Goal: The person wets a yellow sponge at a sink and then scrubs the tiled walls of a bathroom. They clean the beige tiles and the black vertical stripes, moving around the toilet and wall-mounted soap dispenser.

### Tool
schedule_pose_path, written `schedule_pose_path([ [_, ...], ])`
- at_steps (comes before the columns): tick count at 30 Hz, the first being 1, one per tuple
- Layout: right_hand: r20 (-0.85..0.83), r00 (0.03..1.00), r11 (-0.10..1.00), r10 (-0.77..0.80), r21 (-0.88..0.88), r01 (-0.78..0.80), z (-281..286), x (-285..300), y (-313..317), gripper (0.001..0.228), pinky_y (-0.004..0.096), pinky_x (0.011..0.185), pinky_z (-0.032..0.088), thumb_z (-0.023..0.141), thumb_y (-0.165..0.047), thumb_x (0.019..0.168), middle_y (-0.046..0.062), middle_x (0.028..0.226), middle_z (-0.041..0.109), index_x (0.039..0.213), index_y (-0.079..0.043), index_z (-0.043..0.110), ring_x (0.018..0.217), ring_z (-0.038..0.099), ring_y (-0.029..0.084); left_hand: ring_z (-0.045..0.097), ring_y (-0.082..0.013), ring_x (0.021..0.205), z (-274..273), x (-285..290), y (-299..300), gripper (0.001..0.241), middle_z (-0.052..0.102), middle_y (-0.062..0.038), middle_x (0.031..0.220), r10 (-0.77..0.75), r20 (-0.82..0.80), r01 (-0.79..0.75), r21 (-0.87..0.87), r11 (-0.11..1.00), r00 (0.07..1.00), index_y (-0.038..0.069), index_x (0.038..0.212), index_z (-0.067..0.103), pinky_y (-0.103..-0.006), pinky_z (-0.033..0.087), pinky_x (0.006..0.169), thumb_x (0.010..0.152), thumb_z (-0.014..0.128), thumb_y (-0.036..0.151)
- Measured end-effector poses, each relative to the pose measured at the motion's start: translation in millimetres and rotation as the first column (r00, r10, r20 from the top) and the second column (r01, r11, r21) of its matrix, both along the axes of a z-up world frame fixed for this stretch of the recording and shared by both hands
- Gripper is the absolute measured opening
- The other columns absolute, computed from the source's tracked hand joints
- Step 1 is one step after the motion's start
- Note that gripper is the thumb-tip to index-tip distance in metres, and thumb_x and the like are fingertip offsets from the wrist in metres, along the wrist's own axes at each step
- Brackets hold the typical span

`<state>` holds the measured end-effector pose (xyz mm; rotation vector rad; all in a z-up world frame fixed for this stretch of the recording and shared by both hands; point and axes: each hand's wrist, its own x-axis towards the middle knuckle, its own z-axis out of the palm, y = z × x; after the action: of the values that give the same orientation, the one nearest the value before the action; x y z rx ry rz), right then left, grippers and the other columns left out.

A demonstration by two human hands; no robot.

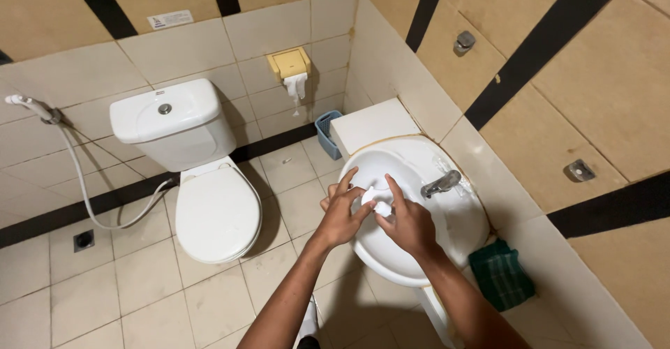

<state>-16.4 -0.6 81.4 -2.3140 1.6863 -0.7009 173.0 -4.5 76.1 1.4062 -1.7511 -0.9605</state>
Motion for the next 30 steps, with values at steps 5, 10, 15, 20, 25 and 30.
schedule_pose_path([
  [5, 0.019, 1.0, 0.982, -0.019, 0.187, 0.015, 10.6, 10.5, 1.5, 0.095, 0.043, 0.07, 0.058, 0.081, -0.028, 0.079, 0.013, 0.08, 0.075, 0.159, -0.02, 0.029, 0.075, 0.074, 0.032, 0.037, -0.0258, 0.132, 3.1, 9.2, 1.0, 0.029, 0.029, -0.004, 0.168, -0.007, 0.025, 0.005, 0.061, 0.998, 1.0, 0.012, 0.108, 0.076, -0.0409, 0.022, 0.108, 0.092, 0.071, 0.036],
  [10, 0.067, 0.998, 0.974, 0.02, 0.224, -0.035, 5.1, 8.5, 0.9, 0.096, 0.044, 0.074, 0.059, 0.081, -0.032, 0.081, 0.018, 0.085, 0.075, 0.159, -0.02, 0.027, 0.079, 0.075, 0.034, 0.041, -0.0245, 0.129, -2.1, 13.0, 0.4, 0.031, 0.028, -0.002, 0.168, -0.031, 0.031, 0.028, 0.082, 0.996, 0.999, 0.014, 0.111, 0.074, -0.0412, 0.024, 0.107, 0.09, 0.071, 0.037],
  [15, 0.177, 0.984, 0.935, -0.016, 0.351, -0.048, 16.7, 14.3, 5.7, 0.097, 0.042, 0.073, 0.058, 0.079, -0.032, 0.083, 0.019, 0.087, 0.074, 0.16, -0.017, 0.022, 0.077, 0.075, 0.033, 0.042, -0.0249, 0.129, -0.2, 19.4, -2.8, 0.03, 0.025, -0.002, 0.171, -0.093, 0.029, 0.092, 0.048, 0.995, 0.995, 0.011, 0.107, 0.073, -0.041, 0.025, 0.107, 0.091, 0.072, 0.036],
  [20, 0.223, 0.974, 0.903, -0.027, 0.424, -0.072, 21.3, 15.4, 5.2, 0.102, 0.04, 0.075, 0.056, 0.08, -0.033, 0.082, 0.018, 0.079, 0.075, 0.161, -0.016, 0.018, 0.074, 0.074, 0.029, 0.039, -0.0234, 0.132, 11.5, 24.4, -3.9, 0.029, 0.024, 0.001, 0.171, -0.124, 0.082, 0.118, 0.074, 0.99, 0.989, 0.014, 0.108, 0.074, -0.0386, 0.025, 0.102, 0.091, 0.072, 0.037],
  [25, 0.244, 0.968, 0.943, 0.066, 0.301, -0.141, 2.7, 9.9, -0.8, 0.11, 0.042, 0.078, 0.054, 0.085, -0.032, 0.082, 0.021, 0.086, 0.073, 0.161, -0.01, 0.013, 0.084, 0.069, 0.031, 0.039, -0.0234, 0.133, 11.7, 28.4, -6.0, 0.03, 0.023, 0.002, 0.171, -0.132, 0.099, 0.123, 0.087, 0.989, 0.986, 0.015, 0.108, 0.074, -0.0383, 0.025, 0.1, 0.09, 0.072, 0.038],
  [30, 0.354, 0.926, 0.931, 0.13, 0.278, -0.237, -25.8, 5.7, -5.3, 0.113, 0.041, 0.076, 0.057, 0.086, -0.029, 0.082, 0.019, 0.106, 0.067, 0.162, -0.01, 0.008, 0.082, 0.068, 0.024, 0.036, -0.0245, 0.137, 9.9, 35.6, -6.0, 0.03, 0.021, 0.003, 0.172, -0.152, 0.056, 0.147, 0.084, 0.986, 0.987, 0.014, 0.107, 0.074, -0.04, 0.026, 0.103, 0.091, 0.072, 0.039],
])
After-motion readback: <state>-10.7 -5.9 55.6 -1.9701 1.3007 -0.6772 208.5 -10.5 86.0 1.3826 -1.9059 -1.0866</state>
